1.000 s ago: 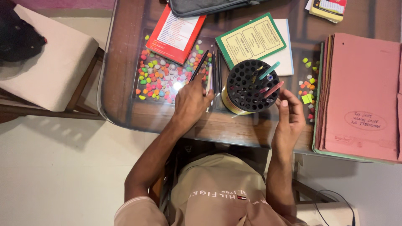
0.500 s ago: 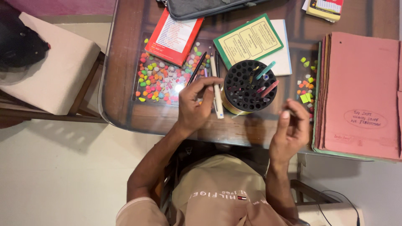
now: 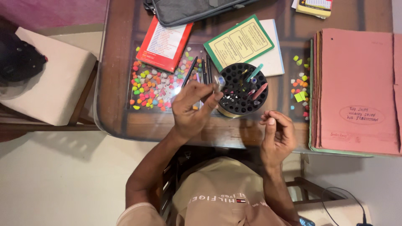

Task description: The person flips through a pink folder, closes it, and then picks up a cylindrical container. They place several pens and pencils into the container one by one, arranging them upright.

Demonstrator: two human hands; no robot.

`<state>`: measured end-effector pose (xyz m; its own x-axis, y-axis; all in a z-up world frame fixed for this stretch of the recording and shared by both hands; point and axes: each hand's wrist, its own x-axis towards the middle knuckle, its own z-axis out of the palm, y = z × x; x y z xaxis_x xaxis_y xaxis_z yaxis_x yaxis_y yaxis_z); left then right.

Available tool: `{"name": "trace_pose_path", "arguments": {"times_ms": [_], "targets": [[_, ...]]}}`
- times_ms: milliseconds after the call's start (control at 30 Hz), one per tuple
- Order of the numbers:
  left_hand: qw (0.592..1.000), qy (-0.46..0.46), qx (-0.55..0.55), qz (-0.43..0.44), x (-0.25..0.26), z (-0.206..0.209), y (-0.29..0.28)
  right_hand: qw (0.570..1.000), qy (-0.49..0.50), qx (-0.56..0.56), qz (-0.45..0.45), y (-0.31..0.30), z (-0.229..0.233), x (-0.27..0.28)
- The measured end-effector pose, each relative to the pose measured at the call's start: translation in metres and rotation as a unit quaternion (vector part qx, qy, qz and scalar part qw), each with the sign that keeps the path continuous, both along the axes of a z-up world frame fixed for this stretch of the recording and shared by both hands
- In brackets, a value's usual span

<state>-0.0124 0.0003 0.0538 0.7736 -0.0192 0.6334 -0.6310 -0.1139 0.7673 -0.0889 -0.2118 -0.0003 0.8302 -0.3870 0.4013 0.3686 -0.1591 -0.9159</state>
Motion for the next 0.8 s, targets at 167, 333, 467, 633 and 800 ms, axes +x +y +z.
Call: {"name": "trace_pose_path", "arguments": {"times_ms": [167,333,467,633,800], "targets": [[0.982,0.129,-0.108,-0.091,0.022,0.012,-0.014,0.999,-0.009,-0.046,-0.013,0.002,-0.001,0.006],[0.987,0.136,-0.06,-0.064,0.042,0.011,-0.025,0.995,-0.021,-0.097,0.003,0.008,0.009,0.013],[0.99,0.133,-0.034,-0.042,0.052,0.006,-0.027,0.992,-0.013,-0.123,-0.001,0.01,0.014,0.013],[0.996,0.088,0.028,-0.017,0.059,0.005,-0.03,0.991,0.006,-0.133,-0.002,0.014,0.018,0.011],[0.994,0.061,0.09,-0.021,0.059,0.009,-0.029,0.991,0.001,-0.133,0.003,0.014,0.018,0.012]]}}
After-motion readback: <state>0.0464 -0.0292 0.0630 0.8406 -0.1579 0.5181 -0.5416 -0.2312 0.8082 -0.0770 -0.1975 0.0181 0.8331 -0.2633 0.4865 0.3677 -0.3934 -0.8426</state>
